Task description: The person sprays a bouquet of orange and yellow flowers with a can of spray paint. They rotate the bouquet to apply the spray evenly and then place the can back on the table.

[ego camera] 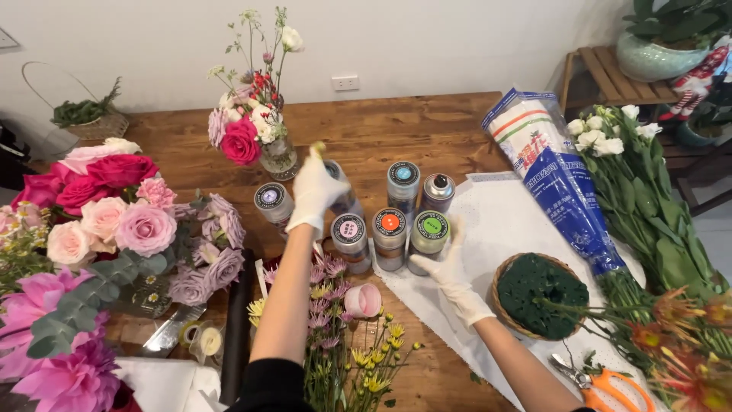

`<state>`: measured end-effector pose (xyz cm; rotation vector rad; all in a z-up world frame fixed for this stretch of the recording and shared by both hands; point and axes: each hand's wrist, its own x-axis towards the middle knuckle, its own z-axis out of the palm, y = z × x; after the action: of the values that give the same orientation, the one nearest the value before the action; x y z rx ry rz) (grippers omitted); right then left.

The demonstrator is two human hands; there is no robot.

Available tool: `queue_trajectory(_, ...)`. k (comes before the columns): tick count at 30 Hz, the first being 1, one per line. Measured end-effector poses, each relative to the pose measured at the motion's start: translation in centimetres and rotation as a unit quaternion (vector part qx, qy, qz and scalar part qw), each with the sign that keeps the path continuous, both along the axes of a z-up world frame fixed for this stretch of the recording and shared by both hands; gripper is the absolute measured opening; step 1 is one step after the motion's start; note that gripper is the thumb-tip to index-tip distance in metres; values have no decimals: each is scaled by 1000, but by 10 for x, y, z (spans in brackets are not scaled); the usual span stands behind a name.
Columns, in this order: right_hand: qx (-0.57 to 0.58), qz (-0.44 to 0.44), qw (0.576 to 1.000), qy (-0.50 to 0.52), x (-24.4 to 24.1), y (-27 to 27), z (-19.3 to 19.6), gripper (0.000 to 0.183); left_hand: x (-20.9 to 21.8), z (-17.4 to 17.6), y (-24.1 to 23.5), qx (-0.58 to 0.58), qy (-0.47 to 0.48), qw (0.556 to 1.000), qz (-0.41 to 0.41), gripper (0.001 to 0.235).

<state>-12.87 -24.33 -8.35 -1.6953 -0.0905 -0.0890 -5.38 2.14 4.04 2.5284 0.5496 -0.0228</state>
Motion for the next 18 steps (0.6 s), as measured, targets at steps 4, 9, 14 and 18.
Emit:
queue_trajectory(4,-20,-46,980,-194,-37,-21,30,114,-72,124,-18,-6,-69,997,33,90)
queue_trajectory(9,71,9,946,-315,-44,9,35,128,-171,213,-68,4,-235,969,-80,97)
queue_trajectory(14,106,178,926,-315,-128,-13,170,119,-231,196,-131,-66,-143,963,-220,89)
queue_trajectory(18,16,146,985,-86,-173,-67,119,127,-254,134,-170,-146,-143,951,-232,108)
